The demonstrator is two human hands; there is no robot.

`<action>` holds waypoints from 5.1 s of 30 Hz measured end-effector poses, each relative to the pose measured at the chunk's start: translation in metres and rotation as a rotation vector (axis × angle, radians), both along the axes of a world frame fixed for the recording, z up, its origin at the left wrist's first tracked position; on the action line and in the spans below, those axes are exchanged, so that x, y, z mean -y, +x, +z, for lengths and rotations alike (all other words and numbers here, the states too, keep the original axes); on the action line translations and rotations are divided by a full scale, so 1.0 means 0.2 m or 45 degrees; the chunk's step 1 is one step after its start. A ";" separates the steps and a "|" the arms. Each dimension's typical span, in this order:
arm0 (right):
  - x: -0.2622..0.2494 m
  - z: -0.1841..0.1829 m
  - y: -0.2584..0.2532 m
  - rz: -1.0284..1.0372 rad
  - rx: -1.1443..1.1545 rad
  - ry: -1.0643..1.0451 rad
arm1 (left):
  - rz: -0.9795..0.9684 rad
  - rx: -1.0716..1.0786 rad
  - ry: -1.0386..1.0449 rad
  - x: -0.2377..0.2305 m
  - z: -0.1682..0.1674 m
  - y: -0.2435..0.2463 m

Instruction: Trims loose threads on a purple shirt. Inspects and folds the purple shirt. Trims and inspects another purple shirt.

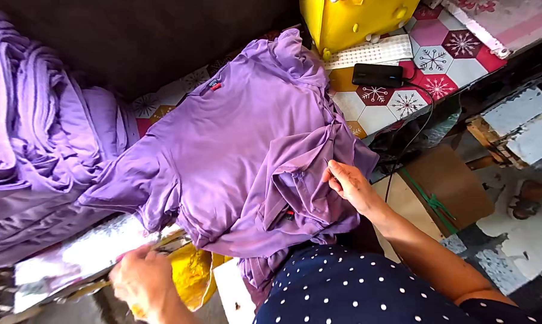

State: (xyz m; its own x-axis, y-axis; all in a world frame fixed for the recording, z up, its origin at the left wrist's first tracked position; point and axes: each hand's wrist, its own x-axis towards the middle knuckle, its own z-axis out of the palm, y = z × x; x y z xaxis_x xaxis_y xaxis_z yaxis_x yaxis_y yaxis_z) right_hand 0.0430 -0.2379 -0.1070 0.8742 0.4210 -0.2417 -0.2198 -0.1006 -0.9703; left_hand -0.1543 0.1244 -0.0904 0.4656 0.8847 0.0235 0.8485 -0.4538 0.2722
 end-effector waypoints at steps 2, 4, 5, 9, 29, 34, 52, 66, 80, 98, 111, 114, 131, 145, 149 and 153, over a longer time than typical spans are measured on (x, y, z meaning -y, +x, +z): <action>-0.01 -0.04 -0.02 -0.050 0.193 -0.169 | 0.113 -0.043 0.004 -0.06 0.01 -0.06; -0.05 -0.06 -0.05 -0.063 0.322 -0.329 | -0.267 0.303 0.076 0.07 0.01 0.01; -0.07 -0.07 -0.07 -0.052 0.375 -0.389 | -0.498 0.481 0.067 0.19 0.01 0.09; -0.09 -0.10 -0.09 -0.016 0.438 -0.406 | -1.219 0.970 -0.141 0.71 -0.12 0.49; -0.16 0.04 -0.10 0.207 -0.488 0.359 | -1.120 0.793 0.002 0.85 -0.36 0.69; -0.16 -0.01 -0.08 0.363 -0.553 0.162 | -1.090 0.749 -0.172 0.84 -0.24 0.63; -0.15 -0.07 -0.02 0.469 -0.941 0.503 | -1.138 0.867 -0.214 0.91 -0.20 0.61; -0.15 -0.03 -0.09 0.194 -0.909 0.559 | -1.098 0.944 -0.374 0.87 -0.18 0.59; -0.08 0.02 -0.04 0.062 -0.327 0.172 | -0.022 -0.049 -0.023 0.06 -0.01 0.13; -0.14 -0.02 -0.07 0.064 -0.444 0.237 | -1.170 0.646 0.018 0.85 -0.15 0.62; -0.15 0.06 -0.10 0.392 -0.667 0.457 | -1.308 0.929 0.020 0.86 -0.13 0.68; -0.16 0.05 -0.09 0.426 -0.649 0.494 | -1.307 0.999 -0.013 0.89 -0.12 0.69; -0.21 -0.01 -0.10 0.200 -0.869 0.763 | -1.249 1.084 -0.291 0.91 -0.15 0.68; -0.09 -0.08 -0.12 0.136 0.040 0.026 | -0.471 0.424 -0.266 0.38 0.10 0.33; -0.11 -0.08 -0.16 0.226 0.318 -0.173 | -0.733 0.837 -1.031 0.76 -0.04 0.67; -0.07 -0.08 -0.17 0.173 0.453 -0.263 | -0.596 0.945 -1.300 0.90 -0.10 0.82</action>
